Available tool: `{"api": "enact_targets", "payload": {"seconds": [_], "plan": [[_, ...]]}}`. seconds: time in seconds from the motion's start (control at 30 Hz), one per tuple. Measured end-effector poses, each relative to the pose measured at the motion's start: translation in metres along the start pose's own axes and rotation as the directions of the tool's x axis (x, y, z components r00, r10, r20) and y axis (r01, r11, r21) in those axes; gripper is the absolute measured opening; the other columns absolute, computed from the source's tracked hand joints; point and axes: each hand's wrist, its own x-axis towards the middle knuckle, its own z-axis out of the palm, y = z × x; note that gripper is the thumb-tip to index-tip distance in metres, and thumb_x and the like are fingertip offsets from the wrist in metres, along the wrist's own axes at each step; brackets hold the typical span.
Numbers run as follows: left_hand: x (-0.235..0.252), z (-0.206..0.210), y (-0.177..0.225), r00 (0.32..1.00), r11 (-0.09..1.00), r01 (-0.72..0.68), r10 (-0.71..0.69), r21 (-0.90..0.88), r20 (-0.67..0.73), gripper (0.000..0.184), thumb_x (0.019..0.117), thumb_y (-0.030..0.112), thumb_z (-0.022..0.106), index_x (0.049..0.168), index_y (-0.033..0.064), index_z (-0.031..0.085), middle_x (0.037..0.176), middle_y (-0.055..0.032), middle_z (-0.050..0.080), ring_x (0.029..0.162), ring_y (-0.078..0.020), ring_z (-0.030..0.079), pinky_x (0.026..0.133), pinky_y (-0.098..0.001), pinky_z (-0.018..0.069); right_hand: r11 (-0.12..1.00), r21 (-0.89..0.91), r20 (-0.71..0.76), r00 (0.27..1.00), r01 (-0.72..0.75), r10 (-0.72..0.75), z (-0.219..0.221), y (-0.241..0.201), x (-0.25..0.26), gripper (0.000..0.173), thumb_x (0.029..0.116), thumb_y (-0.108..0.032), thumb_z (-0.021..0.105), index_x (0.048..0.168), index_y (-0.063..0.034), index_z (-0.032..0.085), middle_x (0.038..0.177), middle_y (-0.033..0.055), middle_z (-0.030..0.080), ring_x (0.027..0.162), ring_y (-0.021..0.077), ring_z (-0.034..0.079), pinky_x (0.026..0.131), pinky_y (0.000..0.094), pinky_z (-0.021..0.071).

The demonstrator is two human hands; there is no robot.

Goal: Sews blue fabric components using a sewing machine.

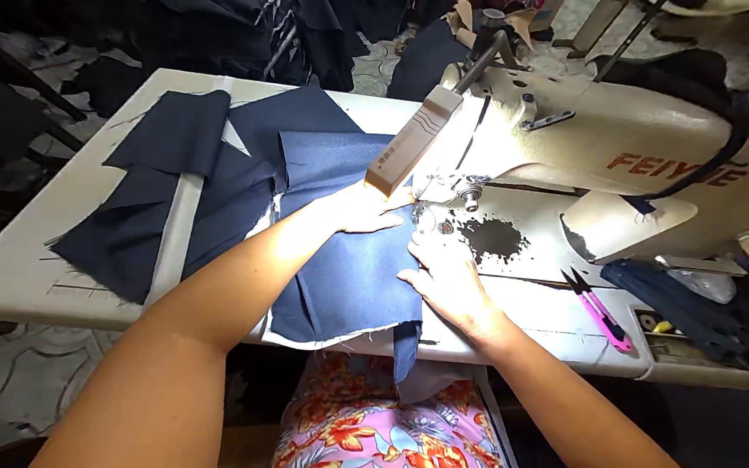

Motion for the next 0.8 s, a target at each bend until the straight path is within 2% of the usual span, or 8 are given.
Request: {"api": "enact_targets", "payload": {"seconds": [0.17,0.37,0.4,0.47,0.57,0.6,0.67,0.8], "plan": [[0.003,0.005,-0.012,0.994,0.997,-0.073,0.075,0.034,-0.077,0.057,0.1073,0.045,0.035,0.149,0.0117,0.054,0.153,-0.0140,0.053,0.147,-0.0298,0.044,0.123,-0.0588,0.0222,1.000,0.001,-0.005,1.000,-0.010,0.010,0.001,-0.001,0.004,0.049,0.0977,-0.042,0.063,0.128,-0.0042,0.072,0.140,0.0126,0.064,0.133,0.0363,0.055,0.109,0.0619,0.0388],[0.009,-0.008,-0.005,0.999,0.998,0.047,-0.048,0.045,0.014,0.057,0.1065,0.042,0.039,0.152,0.0102,0.049,0.160,-0.0163,0.044,0.154,-0.0349,0.031,0.122,-0.0621,0.0168,1.000,0.006,0.037,0.999,-0.004,0.004,-0.003,0.001,0.009,0.056,0.0971,-0.042,0.065,0.139,-0.0050,0.064,0.146,0.0142,0.059,0.134,0.0384,0.053,0.111,0.0617,0.0351],[0.009,-0.012,0.002,0.993,0.992,0.103,-0.106,0.066,0.048,0.055,0.1064,0.038,0.040,0.151,0.0080,0.050,0.159,-0.0186,0.044,0.153,-0.0373,0.031,0.121,-0.0626,0.0199,0.999,0.038,0.032,0.999,-0.030,0.029,-0.005,0.000,0.005,0.060,0.0947,-0.042,0.069,0.142,-0.0051,0.061,0.147,0.0159,0.058,0.135,0.0389,0.051,0.113,0.0613,0.0351],[0.006,-0.018,0.029,0.974,0.974,0.225,-0.226,0.022,0.032,0.042,0.1024,0.017,0.048,0.138,-0.0019,0.060,0.148,-0.0233,0.053,0.141,-0.0400,0.047,0.114,-0.0593,0.0346,0.979,0.117,0.007,0.986,-0.168,0.169,-0.011,-0.011,-0.011,0.076,0.0871,-0.046,0.078,0.146,-0.0039,0.053,0.148,0.0211,0.052,0.141,0.0400,0.044,0.116,0.0587,0.0345],[-0.021,-0.016,0.100,0.901,0.933,0.229,-0.311,-0.279,-0.303,0.032,0.0888,-0.009,0.049,0.111,-0.0090,0.072,0.120,-0.0241,0.070,0.117,-0.0364,0.066,0.103,-0.0505,0.0502,0.947,0.190,-0.066,0.959,-0.260,0.277,-0.013,-0.034,-0.051,0.099,0.0789,-0.067,0.071,0.144,0.0055,0.052,0.150,0.0299,0.046,0.145,0.0458,0.037,0.118,0.0606,0.0305],[-0.030,-0.012,0.125,0.850,0.906,0.190,-0.345,-0.378,-0.399,0.034,0.0852,-0.010,0.048,0.109,-0.0092,0.072,0.115,-0.0234,0.072,0.113,-0.0330,0.068,0.100,-0.0466,0.0526,0.944,0.194,-0.075,0.955,-0.267,0.285,-0.010,-0.043,-0.063,0.098,0.0792,-0.071,0.067,0.137,0.0068,0.057,0.146,0.0307,0.050,0.142,0.0479,0.040,0.116,0.0627,0.0318],[-0.044,-0.002,0.167,0.792,0.799,0.194,-0.470,-0.569,-0.390,0.043,0.0821,-0.008,0.049,0.120,-0.0081,0.069,0.125,-0.0214,0.068,0.119,-0.0262,0.065,0.103,-0.0403,0.0516,0.941,0.182,-0.086,0.949,-0.284,0.303,0.000,-0.056,-0.080,0.088,0.0823,-0.068,0.066,0.128,0.0074,0.063,0.138,0.0305,0.056,0.136,0.0496,0.046,0.113,0.0654,0.0332],[-0.058,0.020,0.188,0.808,0.720,0.336,-0.552,-0.607,-0.208,0.072,0.0753,0.001,0.062,0.146,-0.0056,0.050,0.157,-0.0228,0.042,0.144,-0.0299,0.044,0.115,-0.0431,0.0395,0.986,0.092,-0.338,0.927,-0.140,0.163,0.023,-0.056,-0.086,0.024,0.0870,-0.019,0.070,0.094,0.0036,0.072,0.111,0.0221,0.071,0.109,0.0430,0.065,0.099,0.0622,0.0465]]}}
